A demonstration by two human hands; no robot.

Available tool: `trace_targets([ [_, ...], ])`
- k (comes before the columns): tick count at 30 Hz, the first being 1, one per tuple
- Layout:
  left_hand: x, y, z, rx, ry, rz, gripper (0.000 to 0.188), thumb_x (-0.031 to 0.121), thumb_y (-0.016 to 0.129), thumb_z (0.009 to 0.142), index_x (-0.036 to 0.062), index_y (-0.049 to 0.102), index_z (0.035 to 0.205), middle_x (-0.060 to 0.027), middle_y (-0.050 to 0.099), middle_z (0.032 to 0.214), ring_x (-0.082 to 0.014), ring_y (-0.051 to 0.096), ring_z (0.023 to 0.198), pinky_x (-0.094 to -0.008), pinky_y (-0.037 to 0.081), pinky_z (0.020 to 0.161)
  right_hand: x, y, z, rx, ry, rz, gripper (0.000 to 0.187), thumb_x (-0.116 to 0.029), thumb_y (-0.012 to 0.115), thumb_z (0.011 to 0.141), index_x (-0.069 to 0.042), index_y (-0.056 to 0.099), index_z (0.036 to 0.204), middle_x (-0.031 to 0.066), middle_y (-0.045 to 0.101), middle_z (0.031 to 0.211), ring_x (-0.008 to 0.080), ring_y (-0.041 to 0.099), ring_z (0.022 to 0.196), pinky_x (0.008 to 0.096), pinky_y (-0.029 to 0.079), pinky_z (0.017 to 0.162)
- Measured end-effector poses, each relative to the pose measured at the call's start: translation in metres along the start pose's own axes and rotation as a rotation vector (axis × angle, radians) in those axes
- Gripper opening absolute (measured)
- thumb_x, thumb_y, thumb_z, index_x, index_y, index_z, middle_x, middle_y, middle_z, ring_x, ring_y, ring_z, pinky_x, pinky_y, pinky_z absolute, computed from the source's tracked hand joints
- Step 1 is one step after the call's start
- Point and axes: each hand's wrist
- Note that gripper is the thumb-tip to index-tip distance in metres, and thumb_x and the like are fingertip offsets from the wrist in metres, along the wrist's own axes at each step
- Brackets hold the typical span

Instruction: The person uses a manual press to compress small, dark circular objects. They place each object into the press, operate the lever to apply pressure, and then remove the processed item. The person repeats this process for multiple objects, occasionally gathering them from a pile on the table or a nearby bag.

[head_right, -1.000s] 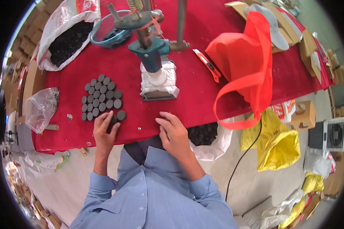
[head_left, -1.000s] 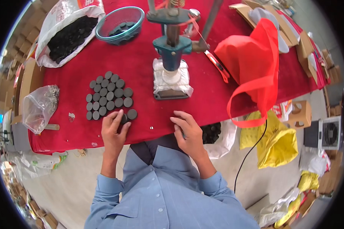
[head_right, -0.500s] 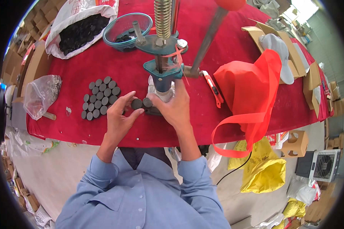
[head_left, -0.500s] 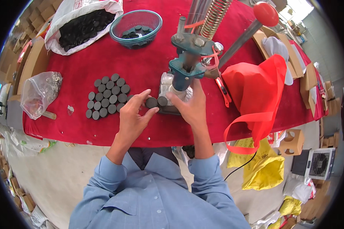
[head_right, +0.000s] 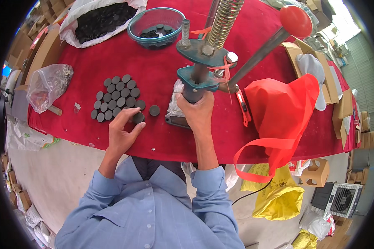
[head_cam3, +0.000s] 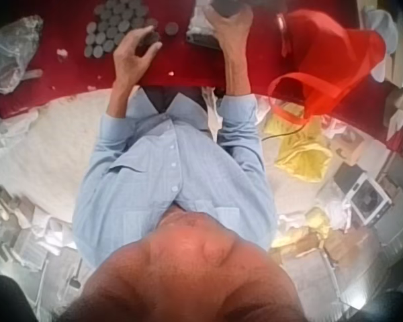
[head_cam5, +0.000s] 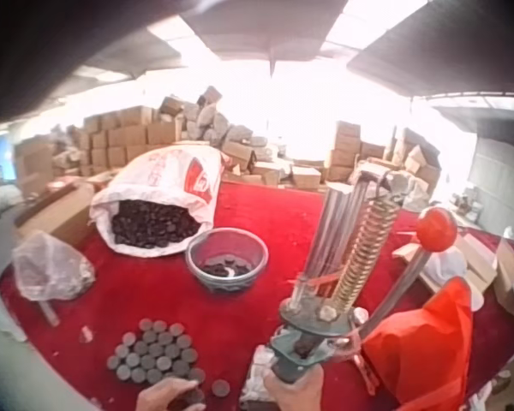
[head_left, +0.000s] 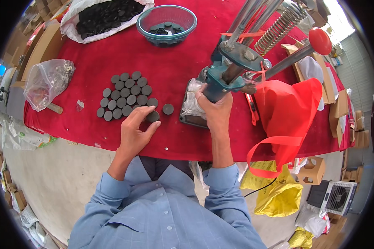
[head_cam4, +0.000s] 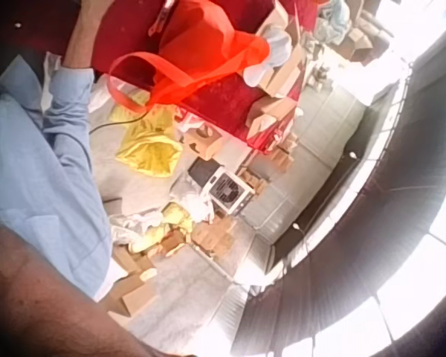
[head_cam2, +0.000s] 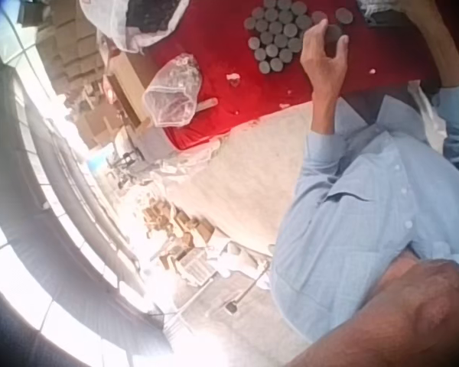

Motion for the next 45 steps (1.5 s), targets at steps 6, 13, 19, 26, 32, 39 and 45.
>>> trace_targets([
  [6,-0.017,-0.006,-0.015,0.022,-0.016,0.033,0.043,0.003,0.086,0.081,0.0027,0.072,0.122,-0.0124,0.074,0.118,-0.0240,0.073,0.100,-0.0334,0.060,0.083,0.001,-0.001,-0.007,-0.050,-0.013,0.083,0.020,0.003,0.077,0.081,-0.003,0.069,0.099,-0.0015,0.066,0.089,0.0084,0.062,0.079,0.0265,0.049,0.074],
  [13,0.010,0.019,0.002,0.003,-0.047,-0.120,0.055,0.004,0.087,0.081,0.0048,0.068,0.132,-0.0087,0.077,0.113,-0.0161,0.071,0.094,-0.0290,0.056,0.081,-0.003,-0.003,-0.009,-0.063,0.045,0.000,0.029,-0.001,0.079,0.083,0.000,0.068,0.109,0.0036,0.070,0.102,0.0126,0.067,0.091,0.0294,0.053,0.082],
  [19,0.027,0.067,0.034,-0.059,-0.006,-0.253,0.063,0.008,0.089,0.080,0.0024,0.063,0.138,-0.0113,0.078,0.114,-0.0172,0.072,0.090,-0.0310,0.058,0.079,-0.012,-0.052,-0.019,-0.217,-0.036,0.040,0.063,-0.009,0.081,0.084,0.002,0.056,0.140,0.0142,0.067,0.132,0.0215,0.065,0.123,0.0380,0.051,0.106],
  [26,0.031,0.102,0.045,-0.064,0.071,-0.231,0.068,0.005,0.089,0.080,0.0036,0.061,0.141,-0.0112,0.079,0.110,-0.0098,0.066,0.078,-0.0273,0.055,0.072,-0.065,-0.100,-0.018,0.209,-0.085,-0.005,0.049,-0.002,0.063,0.097,0.004,0.056,0.145,0.0160,0.069,0.131,0.0239,0.068,0.120,0.0359,0.054,0.103],
  [32,0.023,0.115,0.043,0.006,0.091,-0.281,0.066,0.005,0.090,0.079,0.0035,0.062,0.139,-0.0098,0.079,0.107,-0.0078,0.061,0.069,-0.0272,0.053,0.064,-0.177,-0.051,0.037,0.120,-0.448,0.195,0.041,-0.028,0.052,0.108,0.003,0.060,0.134,0.0196,0.070,0.124,0.0270,0.072,0.104,0.0347,0.056,0.089],
  [39,0.038,0.111,0.043,0.003,0.017,-0.248,0.058,0.010,0.089,0.077,0.0051,0.068,0.131,-0.0115,0.074,0.111,-0.0237,0.067,0.083,-0.0370,0.055,0.073,-0.203,-0.041,0.065,0.043,-0.437,0.219,0.046,-0.039,0.052,0.109,0.001,0.061,0.130,0.0160,0.066,0.097,0.0230,0.060,0.083,0.0366,0.049,0.080],
  [45,0.018,0.066,0.025,0.047,0.276,0.116,0.040,0.013,0.083,0.082,0.0050,0.073,0.120,-0.0131,0.070,0.123,-0.0316,0.063,0.107,-0.0444,0.051,0.091,-0.178,-0.049,0.003,-0.002,-0.670,0.277,0.030,-0.032,0.053,0.108,-0.004,0.059,0.117,0.0111,0.059,0.082,0.0198,0.051,0.065,0.0372,0.042,0.063],
])
Point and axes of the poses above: each hand's wrist, its own z-axis towards the middle knuckle, its own y-axis out of the palm, x = y × z
